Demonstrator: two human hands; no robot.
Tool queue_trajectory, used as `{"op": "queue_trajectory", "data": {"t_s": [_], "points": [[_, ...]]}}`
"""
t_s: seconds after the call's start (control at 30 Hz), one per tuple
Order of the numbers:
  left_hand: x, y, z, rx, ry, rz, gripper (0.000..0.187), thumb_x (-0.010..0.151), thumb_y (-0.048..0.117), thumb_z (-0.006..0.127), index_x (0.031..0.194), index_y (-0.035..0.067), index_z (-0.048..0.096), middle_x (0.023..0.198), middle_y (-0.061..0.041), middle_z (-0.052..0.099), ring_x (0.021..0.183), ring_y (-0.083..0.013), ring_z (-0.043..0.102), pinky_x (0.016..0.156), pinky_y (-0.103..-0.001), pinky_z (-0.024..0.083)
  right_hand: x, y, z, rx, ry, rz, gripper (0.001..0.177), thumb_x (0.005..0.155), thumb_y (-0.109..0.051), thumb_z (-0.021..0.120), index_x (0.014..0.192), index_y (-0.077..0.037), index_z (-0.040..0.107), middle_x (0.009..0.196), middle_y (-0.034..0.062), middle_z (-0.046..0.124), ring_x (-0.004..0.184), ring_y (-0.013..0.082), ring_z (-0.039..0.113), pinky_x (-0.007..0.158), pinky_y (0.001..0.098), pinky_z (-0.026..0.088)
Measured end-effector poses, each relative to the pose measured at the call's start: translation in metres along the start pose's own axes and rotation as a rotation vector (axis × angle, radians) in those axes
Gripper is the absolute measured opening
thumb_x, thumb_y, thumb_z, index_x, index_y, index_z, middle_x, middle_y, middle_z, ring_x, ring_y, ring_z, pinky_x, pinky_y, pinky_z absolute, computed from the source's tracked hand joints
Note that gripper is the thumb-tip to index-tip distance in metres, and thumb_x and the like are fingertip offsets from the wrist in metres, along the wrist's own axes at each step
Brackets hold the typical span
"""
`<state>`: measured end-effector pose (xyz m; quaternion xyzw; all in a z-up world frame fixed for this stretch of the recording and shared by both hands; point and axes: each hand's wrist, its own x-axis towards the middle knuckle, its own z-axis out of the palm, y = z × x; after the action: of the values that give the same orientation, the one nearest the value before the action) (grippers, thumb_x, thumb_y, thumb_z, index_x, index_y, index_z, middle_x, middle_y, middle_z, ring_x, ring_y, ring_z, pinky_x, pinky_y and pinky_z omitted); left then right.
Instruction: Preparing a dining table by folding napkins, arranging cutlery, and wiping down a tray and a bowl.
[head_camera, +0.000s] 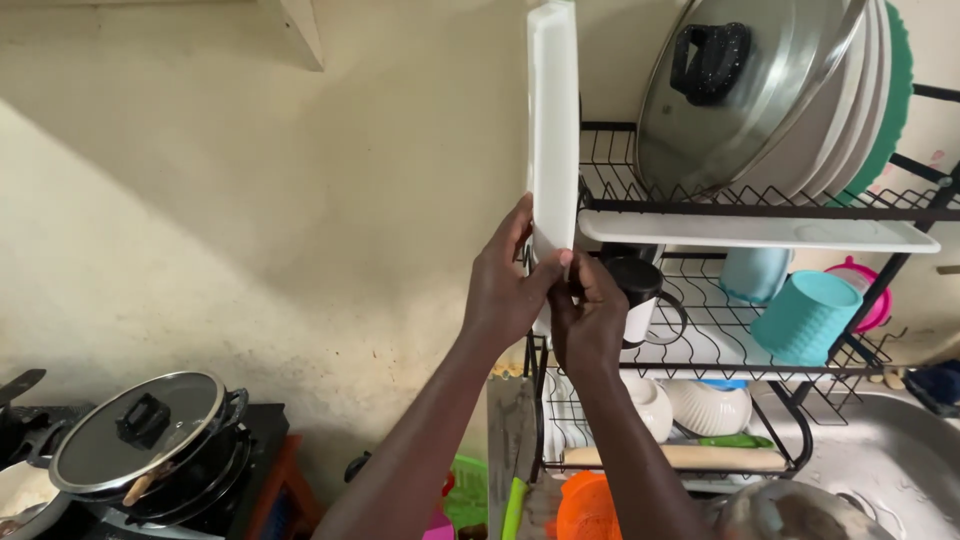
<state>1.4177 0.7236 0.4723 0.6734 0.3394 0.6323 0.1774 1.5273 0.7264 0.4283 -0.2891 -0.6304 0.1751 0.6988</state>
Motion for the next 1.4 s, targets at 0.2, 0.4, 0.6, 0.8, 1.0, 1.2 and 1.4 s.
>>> {"op": "queue_trajectory", "data": {"t_s": [0.2, 0.4, 0.6, 0.8, 1.0, 1.2, 1.4], "points": [[0.008, 0.031, 0.0, 0.009, 0.029, 0.07, 0.083, 0.09, 0.027, 0.078, 0.157, -0.002, 0.038, 0.144, -0.019, 0.063, 0.137, -0.0259, 0.059, 0.111, -0.037, 0.049, 0.017, -0.031, -0.003, 0.33, -0.019, 0.129, 0.033, 0.101, -0.002, 0.06, 0.133, 0.001, 0.063, 0.102, 0.0024, 0.071, 0.089, 0.0056, 0.064, 0.082, 0.0223, 0.054], [0.009, 0.047, 0.0, -0.101, 0.044, 0.21, 0.082, 0.095, 0.026, 0.077, 0.159, -0.003, 0.036, 0.151, -0.019, 0.057, 0.141, -0.0259, 0.057, 0.115, -0.038, 0.049, 0.025, -0.058, -0.009, 0.269, -0.026, 0.086, 0.031, 0.105, -0.004, 0.059, 0.135, 0.003, 0.062, 0.104, 0.0063, 0.073, 0.092, 0.0085, 0.068, 0.084, 0.0235, 0.056], [0.001, 0.061, -0.016, -0.316, 0.036, 0.228, 0.083, 0.095, 0.023, 0.079, 0.16, -0.002, 0.034, 0.154, -0.016, 0.053, 0.143, -0.0241, 0.054, 0.121, -0.039, 0.045, 0.017, -0.07, 0.003, 0.25, -0.029, -0.099, 0.033, 0.103, 0.003, 0.056, 0.136, 0.001, 0.061, 0.109, 0.0056, 0.071, 0.098, 0.0082, 0.067, 0.088, 0.0246, 0.056], [-0.023, 0.084, -0.039, -0.441, 0.125, 0.287, 0.075, 0.092, 0.017, 0.082, 0.15, 0.0, 0.037, 0.136, -0.011, 0.056, 0.126, -0.0185, 0.061, 0.111, -0.037, 0.052, -0.002, -0.106, 0.022, 0.058, -0.03, -0.318, 0.024, 0.091, 0.011, 0.059, 0.113, 0.001, 0.066, 0.099, 0.0084, 0.067, 0.089, 0.0152, 0.067, 0.069, 0.0282, 0.052], [-0.06, 0.102, -0.074, -0.501, 0.282, 0.262, 0.063, 0.095, 0.014, 0.078, 0.143, -0.001, 0.04, 0.126, -0.01, 0.061, 0.116, -0.0151, 0.062, 0.105, -0.034, 0.053, -0.031, -0.123, 0.048, -0.012, -0.086, -0.524, 0.015, 0.098, 0.01, 0.065, 0.108, -0.001, 0.068, 0.099, 0.0121, 0.07, 0.094, 0.0269, 0.071, 0.08, 0.0347, 0.055], [-0.117, 0.089, -0.109, -0.521, 0.563, 0.384, 0.045, 0.104, 0.019, 0.076, 0.134, -0.001, 0.049, 0.112, -0.006, 0.063, 0.105, -0.0095, 0.06, 0.097, -0.028, 0.05, -0.078, -0.148, 0.08, 0.102, -0.287, -0.585, 0.039, 0.088, 0.009, 0.071, 0.124, -0.003, 0.068, 0.111, 0.0147, 0.071, 0.104, 0.0327, 0.069, 0.088, 0.0389, 0.056], [-0.217, 0.075, -0.178, -0.382, 0.948, 0.283, 0.036, 0.106, 0.027, 0.069, 0.124, 0.002, 0.053, 0.102, -0.003, 0.061, 0.092, -0.008, 0.058, 0.083, -0.027, 0.049, -0.14, -0.181, 0.113, 0.369, -0.724, -0.626, 0.06, 0.069, 0.007, 0.075, 0.127, -0.003, 0.065, 0.122, 0.0182, 0.07, 0.11, 0.0349, 0.068, 0.093, 0.0408, 0.055]]}}
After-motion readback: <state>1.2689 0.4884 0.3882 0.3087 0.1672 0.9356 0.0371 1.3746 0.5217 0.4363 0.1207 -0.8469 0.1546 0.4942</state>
